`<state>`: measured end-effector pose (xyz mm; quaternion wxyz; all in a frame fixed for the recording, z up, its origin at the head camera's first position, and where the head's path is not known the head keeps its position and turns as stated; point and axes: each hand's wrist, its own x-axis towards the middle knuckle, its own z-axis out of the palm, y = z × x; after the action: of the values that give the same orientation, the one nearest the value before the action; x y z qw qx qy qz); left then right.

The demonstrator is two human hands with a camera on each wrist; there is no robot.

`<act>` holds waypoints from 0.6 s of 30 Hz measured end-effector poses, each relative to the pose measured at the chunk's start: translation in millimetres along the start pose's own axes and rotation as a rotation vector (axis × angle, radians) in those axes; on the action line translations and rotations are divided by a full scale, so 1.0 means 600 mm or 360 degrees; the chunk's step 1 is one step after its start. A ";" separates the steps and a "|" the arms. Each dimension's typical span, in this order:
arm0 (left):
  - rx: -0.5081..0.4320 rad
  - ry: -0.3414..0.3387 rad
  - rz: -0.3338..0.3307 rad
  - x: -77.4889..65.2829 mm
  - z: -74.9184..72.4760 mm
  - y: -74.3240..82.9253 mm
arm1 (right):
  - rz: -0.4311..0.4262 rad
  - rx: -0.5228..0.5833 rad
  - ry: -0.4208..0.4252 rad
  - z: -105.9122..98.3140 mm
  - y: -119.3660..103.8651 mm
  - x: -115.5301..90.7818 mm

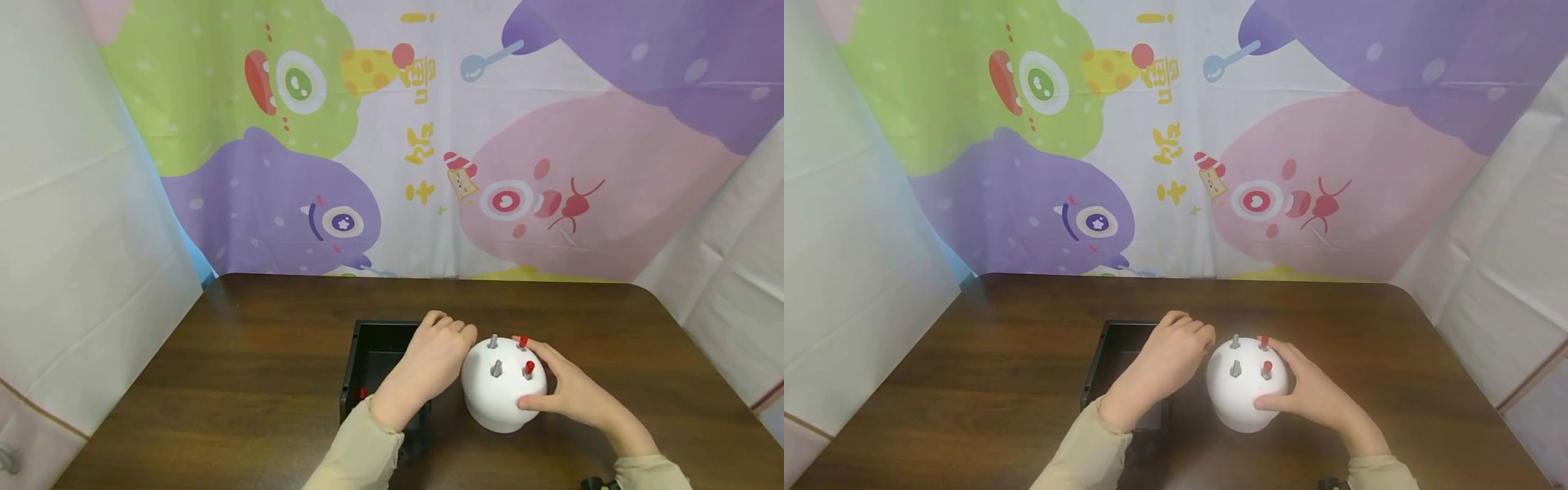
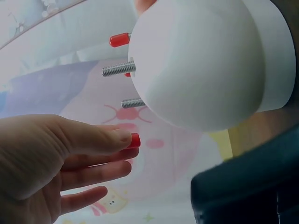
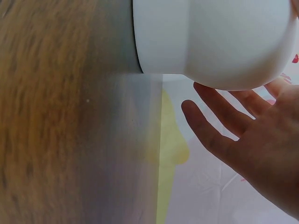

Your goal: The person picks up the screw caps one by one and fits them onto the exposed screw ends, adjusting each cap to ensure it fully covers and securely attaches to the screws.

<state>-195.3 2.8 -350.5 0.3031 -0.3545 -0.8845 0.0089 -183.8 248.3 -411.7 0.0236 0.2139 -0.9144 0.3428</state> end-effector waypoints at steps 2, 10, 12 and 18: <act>-0.0006 0.0019 0.0007 0.002 0.001 0.001 | 0.0005 -0.0008 -0.0002 0.000 0.000 0.000; -0.0065 0.0004 -0.0008 0.009 0.006 0.003 | 0.0011 -0.0016 -0.0008 0.000 0.000 0.000; -0.0073 0.0014 -0.0011 0.010 0.006 0.004 | 0.0009 -0.0018 -0.0007 0.000 0.000 0.000; -0.0051 0.0052 0.0001 0.016 0.006 0.005 | 0.0004 -0.0021 -0.0001 0.000 0.002 0.000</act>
<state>-200.7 12.0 -348.9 0.3120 -0.3597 -0.8793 -0.0109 -184.1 248.9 -412.3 0.0244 0.2126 -0.9170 0.3367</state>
